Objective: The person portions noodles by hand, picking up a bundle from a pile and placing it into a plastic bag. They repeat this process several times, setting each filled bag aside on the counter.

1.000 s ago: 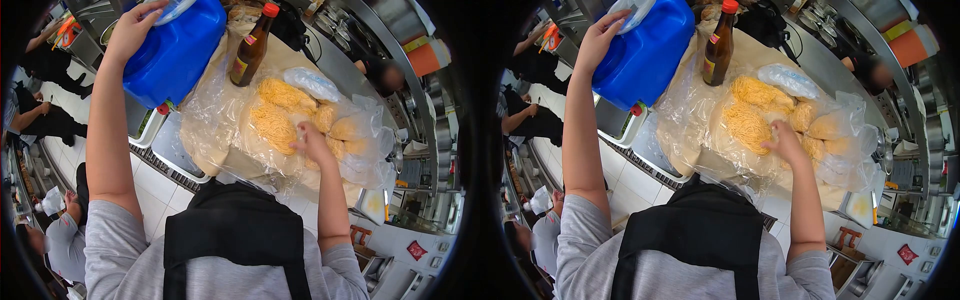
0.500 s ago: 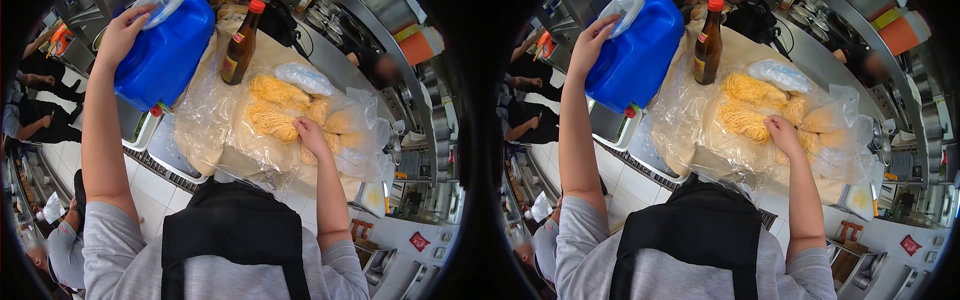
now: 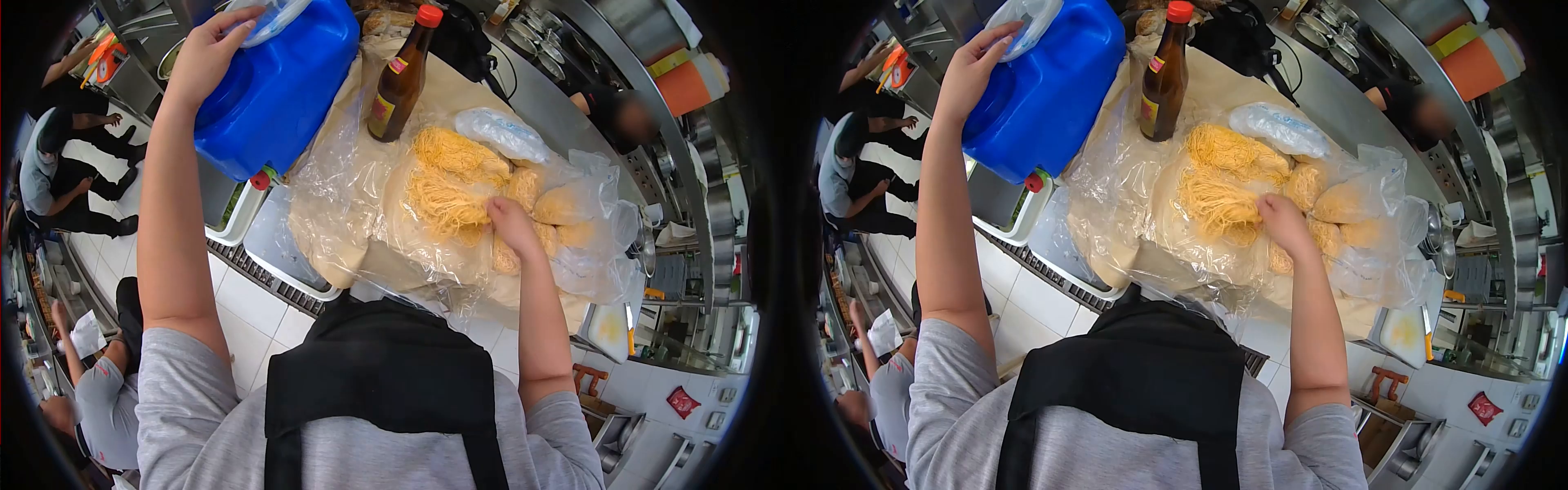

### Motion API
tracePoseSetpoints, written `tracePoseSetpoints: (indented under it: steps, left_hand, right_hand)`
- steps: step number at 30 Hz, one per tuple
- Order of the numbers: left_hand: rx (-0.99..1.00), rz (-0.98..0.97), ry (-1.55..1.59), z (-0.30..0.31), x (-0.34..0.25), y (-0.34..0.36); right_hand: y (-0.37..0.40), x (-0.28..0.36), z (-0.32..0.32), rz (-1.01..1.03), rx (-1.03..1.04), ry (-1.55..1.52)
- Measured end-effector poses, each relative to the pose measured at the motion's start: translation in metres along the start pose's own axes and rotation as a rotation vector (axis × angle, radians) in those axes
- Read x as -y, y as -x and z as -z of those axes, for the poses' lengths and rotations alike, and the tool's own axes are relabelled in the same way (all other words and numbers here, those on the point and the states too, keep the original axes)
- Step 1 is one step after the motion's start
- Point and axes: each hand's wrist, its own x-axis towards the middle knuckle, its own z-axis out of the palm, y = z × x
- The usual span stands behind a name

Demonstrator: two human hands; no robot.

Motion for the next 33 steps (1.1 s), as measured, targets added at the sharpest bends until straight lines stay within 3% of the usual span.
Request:
tracePoseSetpoints:
  steps: [2, 6, 8, 11, 16, 18, 21, 23, 24, 26, 30, 32, 33]
  left_hand:
    - [0.005, -0.003, 0.016, 0.0, 0.001, -0.002]
    - [0.033, 0.048, 0.016, 0.002, 0.0, 0.0]
    - [0.022, 0.029, 0.003, 0.0, -0.002, 0.001]
    - [-0.001, -0.019, 0.018, -0.003, 0.003, 0.0]
    - [-0.095, -0.03, -0.075, -0.001, -0.017, 0.008]
    - [-0.312, -0.27, -0.091, -0.007, -0.041, 0.022]
    - [-0.292, -0.402, -0.096, -0.035, -0.079, 0.059]
    - [-0.169, -0.378, -0.015, -0.066, -0.097, 0.089]
    - [-0.076, -0.298, -0.06, -0.081, -0.101, 0.106]
    - [0.118, -0.123, -0.083, -0.11, -0.103, 0.14]
    - [0.349, 0.035, -0.068, -0.146, -0.082, 0.184]
    - [0.406, 0.067, -0.075, -0.149, -0.075, 0.193]
    - [0.467, 0.1, -0.08, -0.151, -0.074, 0.196]
  right_hand:
    - [-0.001, -0.01, 0.003, -0.129, 0.002, 0.868]
    - [0.005, 0.002, -0.015, 0.048, -0.163, 0.856]
    - [-0.002, 0.01, -0.025, 0.253, -0.039, 0.772]
    - [-0.016, 0.001, -0.045, 0.21, 0.05, 0.958]
    - [-0.015, -0.008, -0.054, 0.402, 0.147, 0.808]
    - [-0.014, -0.016, -0.056, 0.444, 0.156, 0.765]
    - [-0.013, -0.019, -0.052, 0.448, 0.13, 0.693]
    - [-0.01, -0.017, -0.046, 0.496, -0.132, 0.705]
    - [-0.007, -0.017, -0.045, 0.493, -0.133, 0.705]
    - [0.004, -0.018, -0.043, 0.537, -0.359, 0.849]
    - [0.028, -0.021, -0.048, 0.465, -0.26, 0.915]
    - [0.031, -0.004, -0.035, 0.255, -0.021, 0.927]
    - [0.027, 0.002, -0.03, 0.252, -0.021, 0.925]
